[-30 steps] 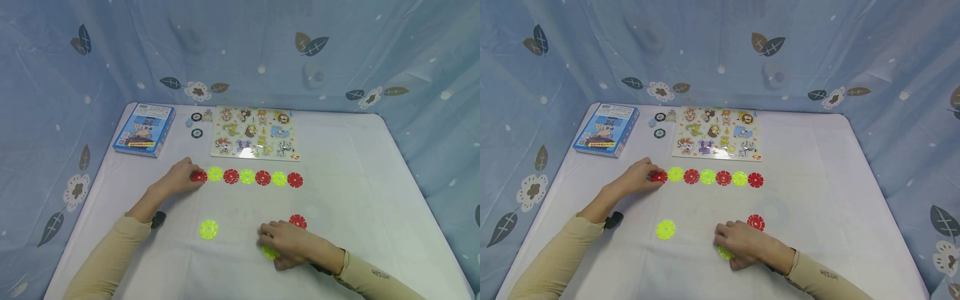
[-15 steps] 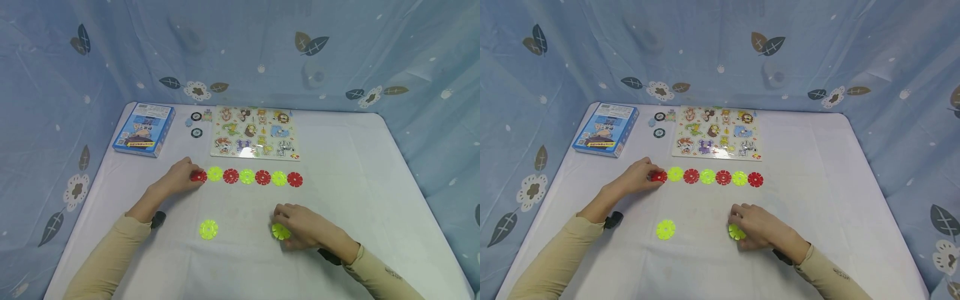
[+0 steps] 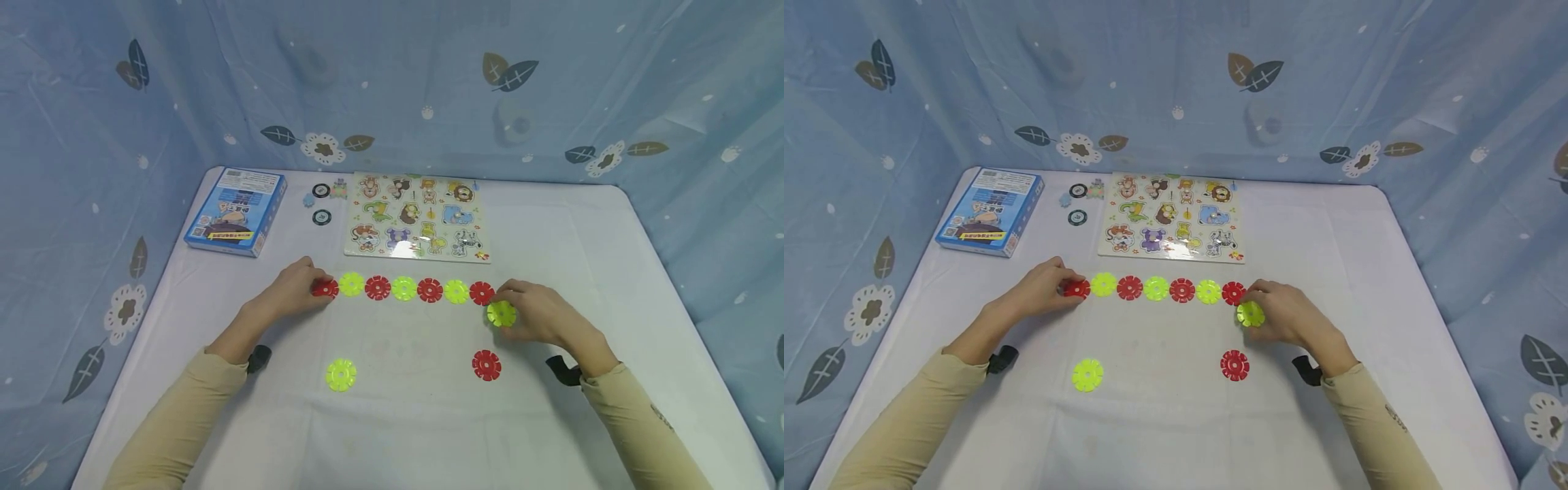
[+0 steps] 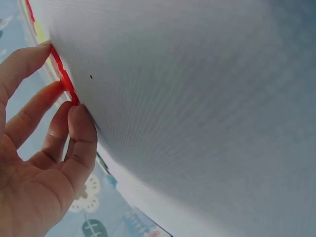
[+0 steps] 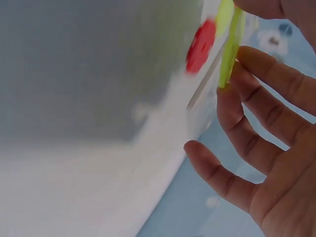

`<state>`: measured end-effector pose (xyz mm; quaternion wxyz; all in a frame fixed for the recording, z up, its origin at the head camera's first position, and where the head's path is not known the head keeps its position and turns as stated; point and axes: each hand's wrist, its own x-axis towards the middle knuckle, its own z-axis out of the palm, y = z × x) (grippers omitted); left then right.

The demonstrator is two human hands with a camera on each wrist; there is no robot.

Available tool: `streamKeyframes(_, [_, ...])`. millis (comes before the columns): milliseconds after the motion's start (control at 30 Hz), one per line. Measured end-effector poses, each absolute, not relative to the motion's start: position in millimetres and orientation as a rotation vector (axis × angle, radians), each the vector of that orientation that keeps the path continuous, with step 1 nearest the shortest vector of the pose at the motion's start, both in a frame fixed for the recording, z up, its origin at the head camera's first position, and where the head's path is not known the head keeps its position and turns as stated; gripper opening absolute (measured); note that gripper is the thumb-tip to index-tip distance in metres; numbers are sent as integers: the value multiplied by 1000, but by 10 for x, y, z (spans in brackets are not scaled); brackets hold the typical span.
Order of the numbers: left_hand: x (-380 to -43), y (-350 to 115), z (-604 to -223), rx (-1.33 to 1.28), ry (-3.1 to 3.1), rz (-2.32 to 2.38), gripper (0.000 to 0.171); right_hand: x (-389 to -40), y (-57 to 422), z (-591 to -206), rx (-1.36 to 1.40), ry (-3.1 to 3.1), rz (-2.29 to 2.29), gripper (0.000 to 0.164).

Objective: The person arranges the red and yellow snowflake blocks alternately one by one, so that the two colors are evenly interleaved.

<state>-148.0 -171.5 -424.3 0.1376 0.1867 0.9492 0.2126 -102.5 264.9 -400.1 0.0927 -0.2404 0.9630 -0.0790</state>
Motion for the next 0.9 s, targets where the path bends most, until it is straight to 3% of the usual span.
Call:
streamKeyframes(333, [-1468, -1714, -4256, 512, 2732, 612, 45, -1351, 2867, -4079, -568, 2822, -225, 47])
streamKeyframes(900, [-1469, -1697, -4237, 507, 2734, 595, 46, -1423, 2882, -4124, -547, 2790, -276, 47])
